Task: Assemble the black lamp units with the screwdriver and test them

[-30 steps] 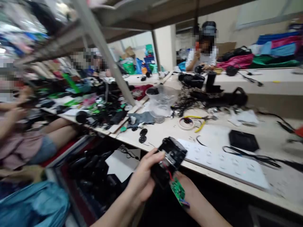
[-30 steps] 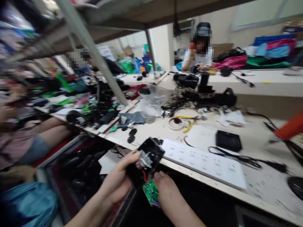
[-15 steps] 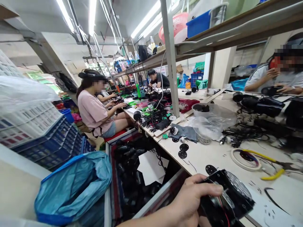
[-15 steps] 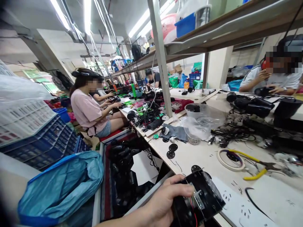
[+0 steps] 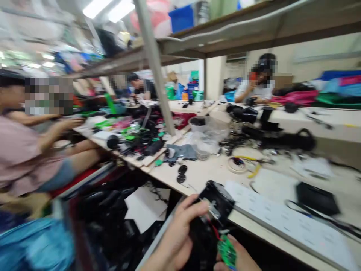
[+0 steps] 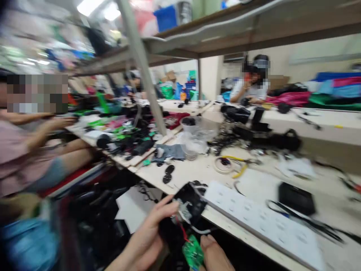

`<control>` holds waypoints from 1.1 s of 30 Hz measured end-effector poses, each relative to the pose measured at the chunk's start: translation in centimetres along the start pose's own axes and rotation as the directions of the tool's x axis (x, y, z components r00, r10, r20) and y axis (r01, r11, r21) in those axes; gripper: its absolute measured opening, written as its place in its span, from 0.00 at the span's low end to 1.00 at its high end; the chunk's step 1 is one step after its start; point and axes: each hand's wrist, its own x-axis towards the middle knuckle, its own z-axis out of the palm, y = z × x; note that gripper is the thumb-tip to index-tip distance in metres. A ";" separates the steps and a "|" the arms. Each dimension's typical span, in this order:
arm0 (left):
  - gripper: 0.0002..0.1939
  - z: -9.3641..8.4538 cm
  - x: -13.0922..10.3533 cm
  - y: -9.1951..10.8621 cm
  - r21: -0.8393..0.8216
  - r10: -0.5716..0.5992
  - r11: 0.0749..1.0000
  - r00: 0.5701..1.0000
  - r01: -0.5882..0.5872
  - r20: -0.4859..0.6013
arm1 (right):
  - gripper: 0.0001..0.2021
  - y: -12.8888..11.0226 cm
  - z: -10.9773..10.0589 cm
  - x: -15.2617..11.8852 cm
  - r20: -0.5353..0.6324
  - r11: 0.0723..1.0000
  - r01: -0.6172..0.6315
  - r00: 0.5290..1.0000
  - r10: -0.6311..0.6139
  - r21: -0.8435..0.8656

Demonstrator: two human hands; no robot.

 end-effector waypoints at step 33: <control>0.10 10.0 5.3 -23.1 0.526 -0.747 0.631 0.629 0.570 0.215 | 0.12 -4.6 -22.8 -6.7 -0.312 0.250 -0.397 0.894 0.321 -0.883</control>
